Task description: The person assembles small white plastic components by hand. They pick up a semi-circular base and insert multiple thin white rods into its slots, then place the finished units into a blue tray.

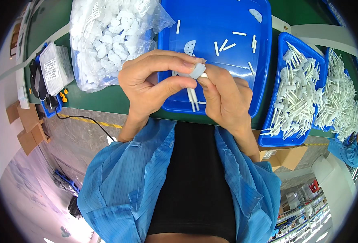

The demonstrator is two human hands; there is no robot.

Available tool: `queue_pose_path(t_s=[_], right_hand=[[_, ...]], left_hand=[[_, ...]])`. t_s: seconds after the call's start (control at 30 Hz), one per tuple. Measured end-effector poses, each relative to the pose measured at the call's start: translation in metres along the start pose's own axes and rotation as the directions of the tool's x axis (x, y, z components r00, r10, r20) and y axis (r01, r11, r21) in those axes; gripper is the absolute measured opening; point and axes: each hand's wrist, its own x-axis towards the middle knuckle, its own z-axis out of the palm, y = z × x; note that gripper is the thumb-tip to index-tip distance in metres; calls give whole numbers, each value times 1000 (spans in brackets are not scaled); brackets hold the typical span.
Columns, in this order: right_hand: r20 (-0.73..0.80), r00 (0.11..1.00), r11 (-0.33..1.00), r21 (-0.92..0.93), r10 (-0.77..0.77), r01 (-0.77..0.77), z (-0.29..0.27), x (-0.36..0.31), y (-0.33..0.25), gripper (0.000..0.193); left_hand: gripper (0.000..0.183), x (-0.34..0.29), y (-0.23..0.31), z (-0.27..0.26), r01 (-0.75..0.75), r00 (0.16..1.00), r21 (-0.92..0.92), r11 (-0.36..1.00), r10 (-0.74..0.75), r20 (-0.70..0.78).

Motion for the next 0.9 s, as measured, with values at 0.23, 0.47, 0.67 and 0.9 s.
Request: queue_pose_path(t_s=[0.23, 0.47, 0.67, 0.9], right_hand=[[81, 996, 999, 34, -44, 41, -4, 1, 24, 20], [161, 979, 991, 25, 124, -130, -11, 4, 17, 19], [271, 779, 684, 373, 566, -627, -3, 12, -9, 22], [206, 880, 759, 447, 428, -474, 8, 5, -5, 24]], left_hand=[[33, 10, 9, -4, 12, 999, 212, 977, -23, 45], [26, 14, 6, -13, -192, 977, 403, 895, 135, 164], [21, 16, -9, -14, -560, 825, 521, 644, 491, 279], [31, 18, -6, -13, -451, 874, 604, 657, 461, 152]])
